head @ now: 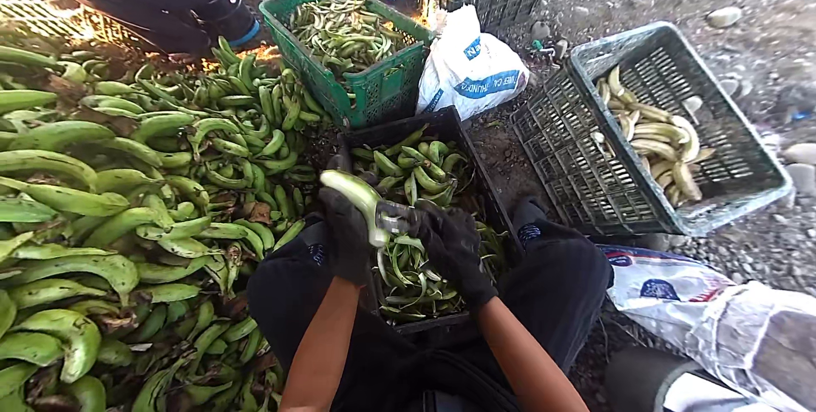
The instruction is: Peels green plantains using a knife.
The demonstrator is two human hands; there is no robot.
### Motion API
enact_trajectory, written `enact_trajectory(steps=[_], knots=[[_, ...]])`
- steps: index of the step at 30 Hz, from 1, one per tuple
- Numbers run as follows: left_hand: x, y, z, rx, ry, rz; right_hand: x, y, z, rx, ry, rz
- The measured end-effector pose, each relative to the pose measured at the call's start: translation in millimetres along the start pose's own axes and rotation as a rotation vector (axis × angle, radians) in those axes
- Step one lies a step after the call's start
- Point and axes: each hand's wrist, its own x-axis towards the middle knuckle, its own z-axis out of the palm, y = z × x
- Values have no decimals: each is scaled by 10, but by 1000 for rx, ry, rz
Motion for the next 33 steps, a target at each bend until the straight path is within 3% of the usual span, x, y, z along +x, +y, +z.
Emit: enact_trajectory(steps=[2,4,7,10,12,15,17,19,21,23,25,27,30,33], knots=[[42,26,20,-83,154,134,-170,46,102,2,64,-76],[22,31,24,-38,169,177,-167,50,124,4,127,-115],[-79,41,-27,172,-113,-54,126,12,38,-34,90,-47],[-177,164,80,583,-348,-321,413,-76,-133,-29,58,37],[-228,214,117,618,-428,-372,478,-85,-211,6,50,55],[-175,114,128,484,-111,-288,408,-52,-159,77,59,57],[-88,15,59,177,45,-182,242,-39,1,105,65,56],[-36,-76,-11,-119,147,-69,24,-5,261,144,158,-10],[-48,-152,-180,-201,195,-43,-129,31,513,156,292,-100],[-63,-227,-386,-150,180,-124,-167,11,644,137,365,-134],[-59,-258,-382,-48,200,-108,-106,-61,599,141,316,-105],[-13,-166,-154,-286,176,-136,14,-158,394,140,186,-31],[59,-30,40,-378,-16,-261,174,-149,184,134,121,-34],[105,19,5,-364,-155,-304,174,-88,147,67,205,-97]])
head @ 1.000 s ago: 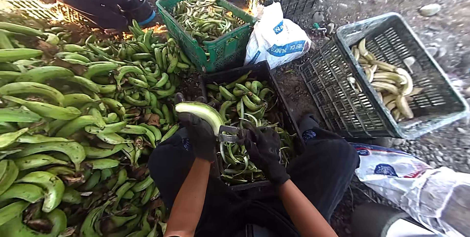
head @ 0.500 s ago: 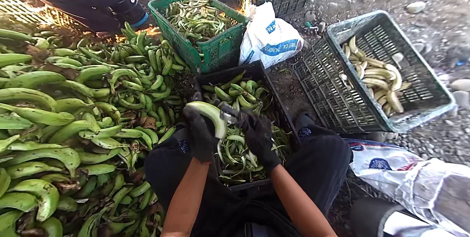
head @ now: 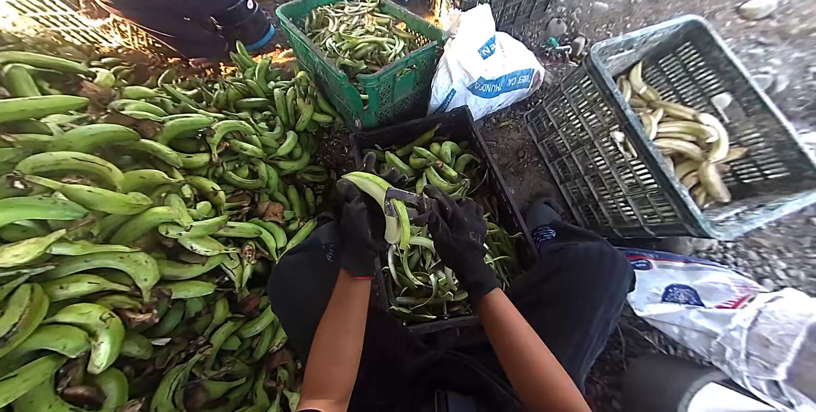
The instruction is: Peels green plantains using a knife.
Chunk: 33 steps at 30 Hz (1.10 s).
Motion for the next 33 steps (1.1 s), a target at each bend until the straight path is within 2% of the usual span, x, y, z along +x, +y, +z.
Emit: enact_trajectory(steps=[3,5,7,9,11,13,14,17,18,20,22,23,25,27,30,31,33], knots=[[-33,12,50,216,202,-25,-108,60,89,-113,98,-116],[-25,6,15,372,251,-34,-135,58,139,-131,142,-142],[-21,40,25,679,174,-52,-50,-42,14,-131,1,0],[-74,53,58,999,14,-84,156,-64,-138,-109,-208,145],[-167,40,137,1124,-182,-100,336,33,-190,-53,-295,155],[-236,-5,192,1130,-316,-109,413,146,-188,-14,-293,138],[-234,-28,217,1095,-288,-121,420,171,-189,10,-283,154],[-89,-122,127,757,109,-159,296,158,-156,-21,-267,218],[-65,-115,52,630,208,-160,186,158,-104,-53,-241,185],[-67,-97,-47,306,317,-156,-63,202,29,-95,-104,-27],[-86,-92,-93,35,417,-179,-227,316,185,-116,113,-281],[-109,-85,-120,-50,426,-195,-256,359,238,-119,201,-356],[-124,-95,-165,-137,377,-256,-278,361,247,-103,250,-373],[-95,-80,-86,-72,339,-309,-252,249,142,-103,153,-242],[-134,-148,-83,293,277,-195,-86,71,-55,-107,-146,55],[-154,-170,-105,436,259,-150,-46,80,-61,-118,-173,63],[-199,-161,-174,735,238,-100,-67,136,-5,-144,-110,-22]])
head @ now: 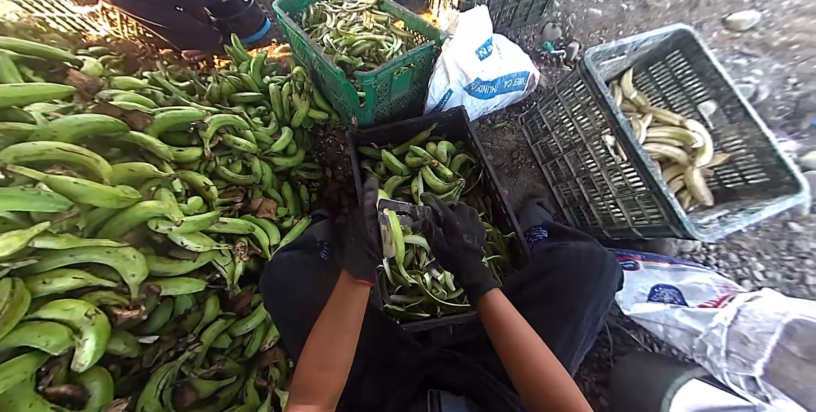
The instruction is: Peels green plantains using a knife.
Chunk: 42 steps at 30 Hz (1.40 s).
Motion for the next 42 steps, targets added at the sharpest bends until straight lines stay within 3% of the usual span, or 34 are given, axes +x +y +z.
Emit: enact_trajectory(steps=[3,6,8,10,14,16,18,21,25,28,32,35,37,39,42], knots=[[42,-30,-8,81,0,-26,-52,48,78,-22,146,-97],[-20,236,161,90,-194,102,103,-58,-142,45,-146,162],[-128,355,200,178,-323,146,210,-10,-223,153,-299,216],[-175,428,216,290,-348,111,246,31,-276,183,-358,190],[-181,391,212,345,-407,156,237,39,-273,183,-285,311],[-196,336,237,224,-443,158,239,74,-268,187,-246,346],[-170,313,230,95,-369,55,234,129,-230,186,-207,336],[-60,284,144,-237,-235,-157,84,218,-172,184,-168,122],[56,132,-59,-577,-424,-349,-165,433,-12,60,86,-387],[53,92,-113,-633,-572,-393,-195,492,6,52,175,-475],[11,156,-73,-531,-428,-348,-201,354,-120,37,15,-338],[-35,249,46,-226,-217,-302,-164,180,-184,53,-189,-95],[-44,164,129,-120,-167,-204,-48,84,-175,85,-309,72],[-74,170,232,77,-58,-48,68,80,-51,181,-322,166],[-182,294,323,354,-136,48,177,88,10,208,-398,160]])
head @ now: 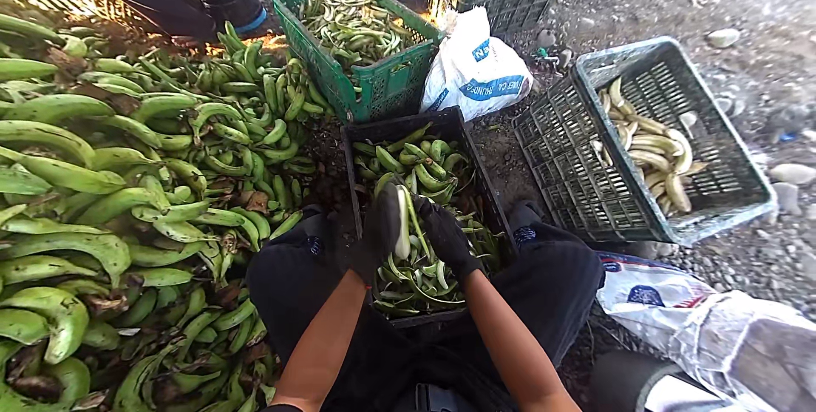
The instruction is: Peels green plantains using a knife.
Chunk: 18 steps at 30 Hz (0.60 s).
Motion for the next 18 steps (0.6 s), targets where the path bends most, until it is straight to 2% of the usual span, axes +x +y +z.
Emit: enact_trajectory(steps=[2,6,8,11,14,16,18], knots=[[-48,10,25,-99,-54,21,20,53,-41,-69,-59,-116],[83,-77,-149,-752,-151,-63,-72,200,-52,240,84,-65],[93,-128,-276,-747,-173,-79,-168,292,-93,189,122,-200],[83,-88,-366,-708,-187,-124,-325,378,-206,-57,96,-404],[63,-67,-373,-772,-323,-129,-392,379,-286,-196,174,-555],[71,-92,-351,-761,-361,-111,-392,328,-311,-213,151,-528],[84,-117,-328,-689,-323,-107,-386,223,-297,-205,68,-399]])
